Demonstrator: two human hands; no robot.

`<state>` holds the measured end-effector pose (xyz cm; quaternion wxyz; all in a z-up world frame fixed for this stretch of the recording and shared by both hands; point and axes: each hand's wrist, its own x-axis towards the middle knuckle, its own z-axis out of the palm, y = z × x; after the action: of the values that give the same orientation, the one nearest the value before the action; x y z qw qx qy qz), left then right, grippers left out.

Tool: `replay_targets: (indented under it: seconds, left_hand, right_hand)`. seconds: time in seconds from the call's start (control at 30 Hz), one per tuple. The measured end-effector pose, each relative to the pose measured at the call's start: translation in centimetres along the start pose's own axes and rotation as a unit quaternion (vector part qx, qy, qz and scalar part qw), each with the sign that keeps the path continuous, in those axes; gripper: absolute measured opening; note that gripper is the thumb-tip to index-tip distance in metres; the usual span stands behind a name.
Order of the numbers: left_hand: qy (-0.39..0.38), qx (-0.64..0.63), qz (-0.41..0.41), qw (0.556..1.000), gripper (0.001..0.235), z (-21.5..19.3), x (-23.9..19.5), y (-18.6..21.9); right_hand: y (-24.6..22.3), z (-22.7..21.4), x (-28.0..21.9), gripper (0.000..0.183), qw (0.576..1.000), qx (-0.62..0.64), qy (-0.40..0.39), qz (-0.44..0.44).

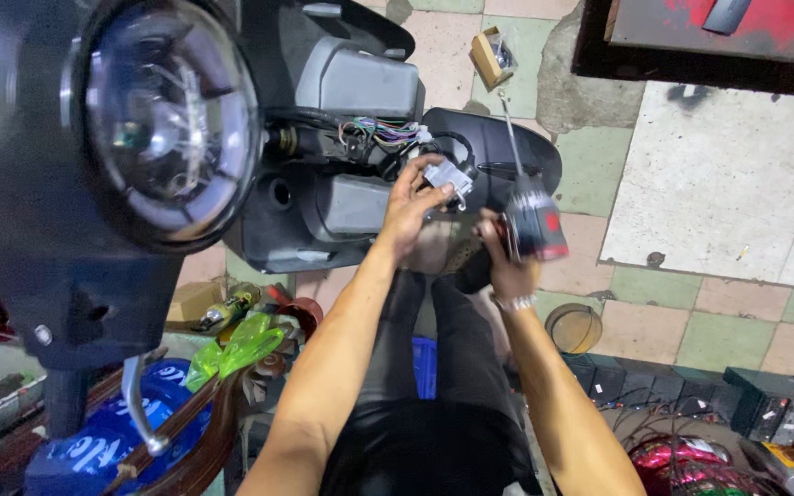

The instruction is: The person uses a power drill and a T-handle wrench to tighten bolts on the front headlight assembly of a scooter. They then move to the rear storage compartment to install a chrome lock cylinder and connect a small electrical component.

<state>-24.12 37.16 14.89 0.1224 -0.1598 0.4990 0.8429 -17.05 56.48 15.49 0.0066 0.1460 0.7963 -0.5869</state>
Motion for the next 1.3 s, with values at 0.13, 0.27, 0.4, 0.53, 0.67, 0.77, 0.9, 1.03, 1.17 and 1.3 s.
replay_targets:
  seconds: [0.13, 0.27, 0.4, 0.53, 0.67, 0.77, 0.9, 1.03, 1.17, 1.3]
  left_hand:
    - [0.002, 0.011, -0.030, 0.999, 0.041, -0.8, 0.2, 2.4]
    - [-0.014, 0.019, -0.061, 0.998, 0.035, -1.0, -0.2, 4.3]
    - [-0.020, 0.017, -0.087, 0.996, 0.033, -0.8, -0.4, 5.4]
    - [-0.018, 0.025, -0.096, 0.995, 0.031, -0.6, -0.3, 5.5]
    - [-0.016, 0.022, -0.095, 0.995, 0.031, -0.6, -0.5, 5.4]
    - [-0.016, 0.020, -0.094, 0.995, 0.029, -0.7, -0.5, 5.4]
    - [-0.011, 0.015, -0.097, 0.995, 0.027, -0.7, -0.7, 5.3]
    - [-0.013, 0.014, -0.094, 0.995, 0.026, -0.8, -0.9, 5.3]
    - [-0.013, 0.024, -0.090, 0.996, 0.026, -0.8, -0.7, 5.3]
    - [-0.011, 0.028, -0.086, 0.996, 0.026, -0.7, -0.3, 5.4]
  right_hand:
    - [-3.9, -6.3, -5.2, 0.021, 0.989, -0.106, -0.098, 0.007]
    - [-5.4, -9.6, -8.7, 0.010, 0.928, -0.276, -0.176, -0.177]
    - [-6.0, -9.6, -9.7, 0.015, 0.901, -0.304, -0.175, -0.256]
    - [-6.2, -8.9, -10.5, 0.016, 0.938, -0.196, -0.163, -0.234]
    - [-4.4, -8.6, -10.6, 0.018, 0.925, -0.232, -0.198, -0.227]
    - [-3.5, -8.5, -10.8, 0.023, 0.918, -0.256, -0.208, -0.222]
    - [-3.5, -7.7, -10.7, 0.016, 0.926, -0.266, -0.178, -0.201]
    - [-4.7, -7.6, -10.2, 0.019, 0.915, -0.261, -0.183, -0.247]
    - [-7.3, -7.7, -10.4, 0.031, 0.973, -0.179, -0.146, -0.009]
    - [-9.1, -7.4, -9.9, 0.036, 0.962, -0.224, -0.157, 0.023]
